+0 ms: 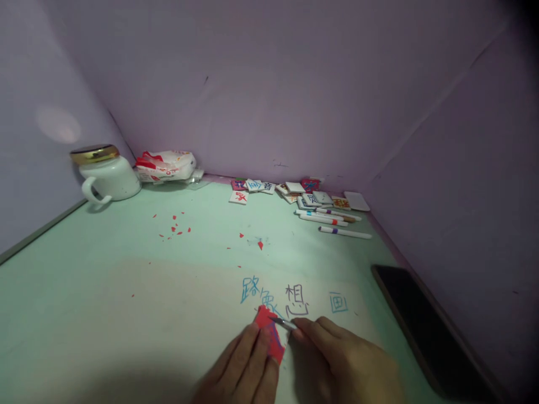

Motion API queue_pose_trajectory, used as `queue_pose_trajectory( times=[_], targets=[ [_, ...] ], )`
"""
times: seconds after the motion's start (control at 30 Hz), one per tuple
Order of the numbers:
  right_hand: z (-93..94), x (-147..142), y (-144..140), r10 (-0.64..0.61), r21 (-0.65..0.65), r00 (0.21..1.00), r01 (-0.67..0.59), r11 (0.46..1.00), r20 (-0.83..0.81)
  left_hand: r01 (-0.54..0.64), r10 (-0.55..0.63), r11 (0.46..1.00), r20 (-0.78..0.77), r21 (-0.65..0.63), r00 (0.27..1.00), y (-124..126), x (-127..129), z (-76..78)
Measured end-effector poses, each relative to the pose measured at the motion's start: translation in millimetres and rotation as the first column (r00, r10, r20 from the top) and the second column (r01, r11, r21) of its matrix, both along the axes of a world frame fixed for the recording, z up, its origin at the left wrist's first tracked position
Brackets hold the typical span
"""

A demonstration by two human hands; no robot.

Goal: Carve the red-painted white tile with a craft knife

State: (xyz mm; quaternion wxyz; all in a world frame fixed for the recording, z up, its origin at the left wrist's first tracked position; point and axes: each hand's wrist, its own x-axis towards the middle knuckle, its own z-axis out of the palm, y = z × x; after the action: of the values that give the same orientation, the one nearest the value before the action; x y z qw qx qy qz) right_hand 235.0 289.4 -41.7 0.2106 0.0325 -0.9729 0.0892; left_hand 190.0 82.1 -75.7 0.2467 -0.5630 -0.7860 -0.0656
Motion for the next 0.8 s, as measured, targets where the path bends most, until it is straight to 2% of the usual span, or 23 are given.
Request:
queue_pose_trajectory(
  times=[0.13, 0.4, 0.57, 0.63, 0.8],
  targets=[
    [0.1, -5.0, 0.9, 0.026, -0.085, 0.999, -0.023, 0.996, 0.034, 0.007, -0.007, 1.0, 0.006, 0.003, 1.0, -1.4, -0.8, 0.6],
    [-3.4, -4.5, -12.8, -0.055, -0.056, 0.996, 0.051, 0.997, -0.072, -0.017, 0.017, 1.0, 0.026, -0.016, 1.0, -0.2, 2.1, -2.6],
    [-9.9, -7.0, -3.5, -0.215, -0.029, 0.964, 0.213, 0.977, -0.154, -0.016, 0.017, 0.999, 0.018, -0.04, 1.0, -0.2, 5.3, -6.2],
    [-11.4, -6.0, 2.7, -0.211, -0.109, 0.958, 0.192, 0.975, -0.196, -0.015, 0.016, 1.0, 0.01, -0.027, 1.0, 0.7, 5.9, -6.9],
    [-9.1, 0.1, 6.6, -0.105, -0.359, 0.994, 0.091, 0.929, -0.018, -0.04, 0.039, 0.998, 0.008, 0.051, 0.999, 7.5, 6.2, -5.2]
  ],
)
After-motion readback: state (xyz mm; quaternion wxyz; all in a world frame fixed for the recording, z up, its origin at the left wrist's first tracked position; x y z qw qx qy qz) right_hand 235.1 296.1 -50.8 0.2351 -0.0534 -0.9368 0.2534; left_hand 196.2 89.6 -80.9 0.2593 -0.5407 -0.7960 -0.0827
